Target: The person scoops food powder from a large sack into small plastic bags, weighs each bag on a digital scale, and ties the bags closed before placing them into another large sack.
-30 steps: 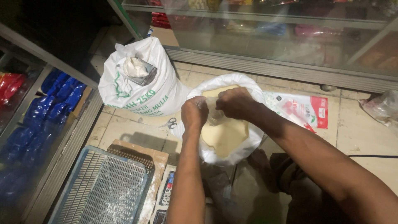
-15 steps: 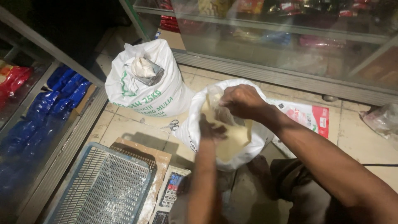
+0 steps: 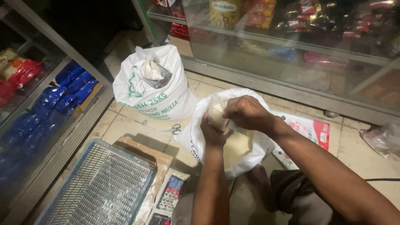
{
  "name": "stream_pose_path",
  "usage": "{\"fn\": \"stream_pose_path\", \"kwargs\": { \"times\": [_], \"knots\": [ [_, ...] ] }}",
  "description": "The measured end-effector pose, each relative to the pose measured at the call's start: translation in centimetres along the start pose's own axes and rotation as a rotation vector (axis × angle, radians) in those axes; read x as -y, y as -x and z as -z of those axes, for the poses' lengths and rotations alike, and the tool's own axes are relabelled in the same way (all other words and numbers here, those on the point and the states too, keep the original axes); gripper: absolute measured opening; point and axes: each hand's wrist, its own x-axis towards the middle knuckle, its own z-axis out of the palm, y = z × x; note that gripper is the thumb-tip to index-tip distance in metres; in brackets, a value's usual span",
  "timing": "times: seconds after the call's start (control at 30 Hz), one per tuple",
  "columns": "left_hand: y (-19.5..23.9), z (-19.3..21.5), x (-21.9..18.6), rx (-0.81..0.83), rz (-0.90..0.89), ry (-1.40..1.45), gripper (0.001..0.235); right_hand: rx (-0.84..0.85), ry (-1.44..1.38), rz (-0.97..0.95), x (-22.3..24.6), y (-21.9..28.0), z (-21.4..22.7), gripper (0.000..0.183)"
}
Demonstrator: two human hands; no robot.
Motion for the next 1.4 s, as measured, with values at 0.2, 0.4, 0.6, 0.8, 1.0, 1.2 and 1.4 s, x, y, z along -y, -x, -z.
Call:
{"fn": "stream_pose_path", "kwargs": {
  "times": [0.2, 0.4, 0.6, 0.8, 1.0, 1.2, 1.4],
  "knots": [
    [-4.0, 1.6, 4.6, -0.155, -0.655, -0.771, 0.040, -0.079, -0.054, 0.074, -0.9, 0.1, -0.3, 0.029],
    [5.5, -7.0, -12.9, -0.163, 0.331, 0.458, 0.090, 0.140, 0.098, -0.276, -1.8, 0.8, 0.4, 0.028],
    [0.9, -3.9, -7.4, -0.298, -0.888, -0.590, 0.028, 0.232, 0.305, -0.272, -3.0, 1.5, 0.4, 0.021],
    [-5.4, -0.5, -1.8, 0.026, -0.643, -0.771, 0.030, 0.296, 0.431, -0.183, -2.2, 2.2, 0.5, 0.014],
    [-8.0, -0.2, 0.2, -0.153, -0.275, -1.261, 0.014, 0.382, 0.542, -0.067, -4.5, 3.8, -1.6, 0.008],
    [-9.4, -0.6, 6.8, -0.323, -1.128, -1.110, 0.024, 0.377, 0.189, -0.401, -3.7, 3.3, -0.6, 0.009],
    [-2.4, -4.2, -2.0, -0.279, -1.294, -1.429, 0.025, 0.143, 0.095, -0.792, -6.3, 4.2, -2.6, 0.021]
  ]
}}
